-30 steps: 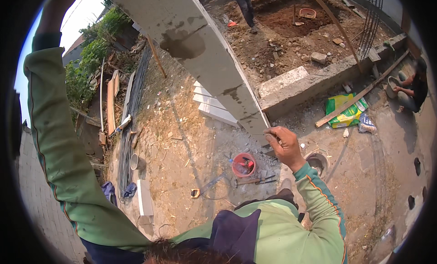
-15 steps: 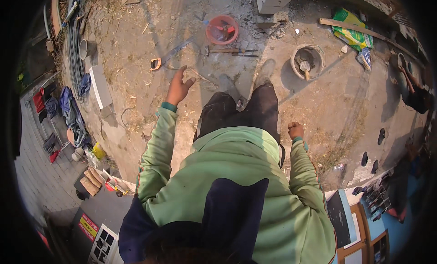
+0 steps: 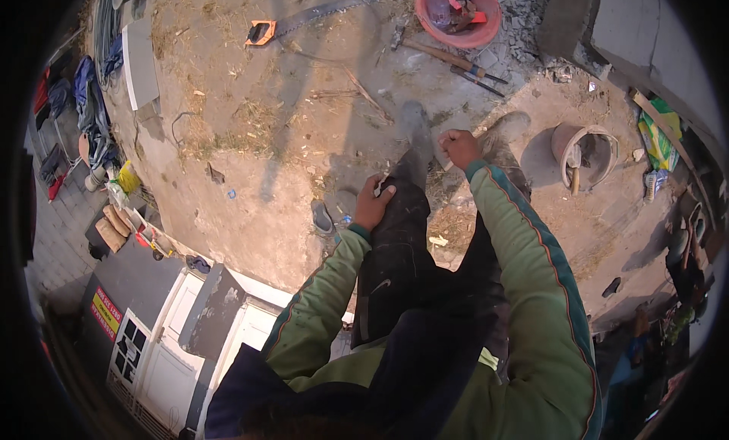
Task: The person constructs a concrete block wall by preparing binding wire, hammering support rods, using a metal frame guide, and aligning the blocks on a construction site.
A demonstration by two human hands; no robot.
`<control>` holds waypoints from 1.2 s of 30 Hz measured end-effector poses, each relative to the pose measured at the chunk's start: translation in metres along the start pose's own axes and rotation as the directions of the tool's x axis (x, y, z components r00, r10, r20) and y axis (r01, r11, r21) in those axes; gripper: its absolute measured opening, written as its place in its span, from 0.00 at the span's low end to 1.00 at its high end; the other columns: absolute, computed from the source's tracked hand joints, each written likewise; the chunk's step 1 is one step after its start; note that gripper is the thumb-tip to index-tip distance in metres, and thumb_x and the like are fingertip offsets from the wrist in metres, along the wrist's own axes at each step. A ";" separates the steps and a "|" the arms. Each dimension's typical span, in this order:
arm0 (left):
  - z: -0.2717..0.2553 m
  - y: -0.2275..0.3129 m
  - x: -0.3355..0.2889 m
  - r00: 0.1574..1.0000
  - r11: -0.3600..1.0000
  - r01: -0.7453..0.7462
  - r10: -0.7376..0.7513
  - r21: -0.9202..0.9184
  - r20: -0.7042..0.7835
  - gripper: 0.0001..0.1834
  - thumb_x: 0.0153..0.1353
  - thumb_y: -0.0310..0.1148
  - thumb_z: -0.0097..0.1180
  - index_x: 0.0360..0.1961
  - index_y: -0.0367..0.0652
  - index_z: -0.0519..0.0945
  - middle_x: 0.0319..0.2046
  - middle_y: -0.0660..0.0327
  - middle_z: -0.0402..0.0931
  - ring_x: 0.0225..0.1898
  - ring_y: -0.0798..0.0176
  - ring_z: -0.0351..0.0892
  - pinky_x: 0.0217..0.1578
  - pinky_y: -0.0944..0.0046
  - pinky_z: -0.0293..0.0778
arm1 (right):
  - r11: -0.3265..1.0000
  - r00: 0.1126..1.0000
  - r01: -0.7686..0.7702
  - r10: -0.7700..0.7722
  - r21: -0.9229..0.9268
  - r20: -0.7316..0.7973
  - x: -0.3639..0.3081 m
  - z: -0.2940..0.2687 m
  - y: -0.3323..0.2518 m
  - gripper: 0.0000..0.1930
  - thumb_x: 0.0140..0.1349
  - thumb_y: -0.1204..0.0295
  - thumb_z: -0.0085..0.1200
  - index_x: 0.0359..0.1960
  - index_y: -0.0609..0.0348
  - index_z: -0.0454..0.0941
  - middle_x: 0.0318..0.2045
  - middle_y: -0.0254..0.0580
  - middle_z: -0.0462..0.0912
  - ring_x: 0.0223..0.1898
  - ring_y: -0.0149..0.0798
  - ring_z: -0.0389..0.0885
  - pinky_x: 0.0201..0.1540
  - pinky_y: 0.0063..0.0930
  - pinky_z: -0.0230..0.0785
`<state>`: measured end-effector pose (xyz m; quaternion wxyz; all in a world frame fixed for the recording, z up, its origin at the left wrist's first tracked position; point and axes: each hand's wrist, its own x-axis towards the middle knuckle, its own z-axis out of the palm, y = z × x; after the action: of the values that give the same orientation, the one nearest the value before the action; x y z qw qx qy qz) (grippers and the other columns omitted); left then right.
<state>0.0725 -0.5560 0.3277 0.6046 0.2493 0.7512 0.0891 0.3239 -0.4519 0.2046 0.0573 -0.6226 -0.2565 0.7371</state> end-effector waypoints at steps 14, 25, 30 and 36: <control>-0.068 -0.023 0.428 0.727 0.589 -0.353 0.662 0.727 -0.183 0.53 0.49 0.32 0.69 0.73 0.38 0.51 0.67 0.40 0.61 0.69 0.38 0.61 0.64 0.48 0.64 | 0.948 0.989 0.119 -0.088 0.295 -0.117 0.349 0.179 -0.071 0.18 0.72 0.68 0.48 0.60 0.60 0.73 0.33 0.34 0.83 0.28 0.26 0.78 0.25 0.21 0.66; -0.076 -0.001 0.406 0.897 0.713 -0.375 0.441 0.593 0.037 0.20 0.66 0.50 0.57 0.44 0.44 0.80 0.36 0.46 0.83 0.41 0.40 0.82 0.40 0.46 0.75 | 0.804 0.938 0.326 -0.210 0.497 -0.275 0.332 0.157 -0.077 0.06 0.66 0.71 0.58 0.37 0.61 0.80 0.28 0.37 0.83 0.28 0.30 0.82 0.26 0.23 0.70; -0.068 0.000 0.385 0.927 0.716 -0.325 0.370 0.618 0.059 0.19 0.69 0.51 0.52 0.43 0.45 0.79 0.30 0.47 0.82 0.37 0.39 0.81 0.37 0.45 0.74 | 0.885 0.937 0.324 -0.251 0.335 -0.243 0.329 0.130 -0.078 0.05 0.66 0.70 0.57 0.36 0.56 0.81 0.28 0.33 0.84 0.27 0.27 0.82 0.24 0.22 0.68; -0.063 -0.012 0.363 0.931 0.780 -0.311 0.365 0.543 0.010 0.19 0.72 0.50 0.48 0.36 0.43 0.76 0.23 0.47 0.74 0.30 0.39 0.76 0.32 0.47 0.70 | 0.925 0.938 0.306 -0.252 0.227 -0.238 0.306 0.106 -0.073 0.07 0.68 0.67 0.55 0.37 0.56 0.81 0.29 0.31 0.84 0.28 0.27 0.82 0.25 0.22 0.68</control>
<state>-0.0430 -0.3808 0.0244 0.4483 0.5342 0.7167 -0.0054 0.1398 -0.2978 -0.0249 0.2693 -0.6390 -0.2366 0.6805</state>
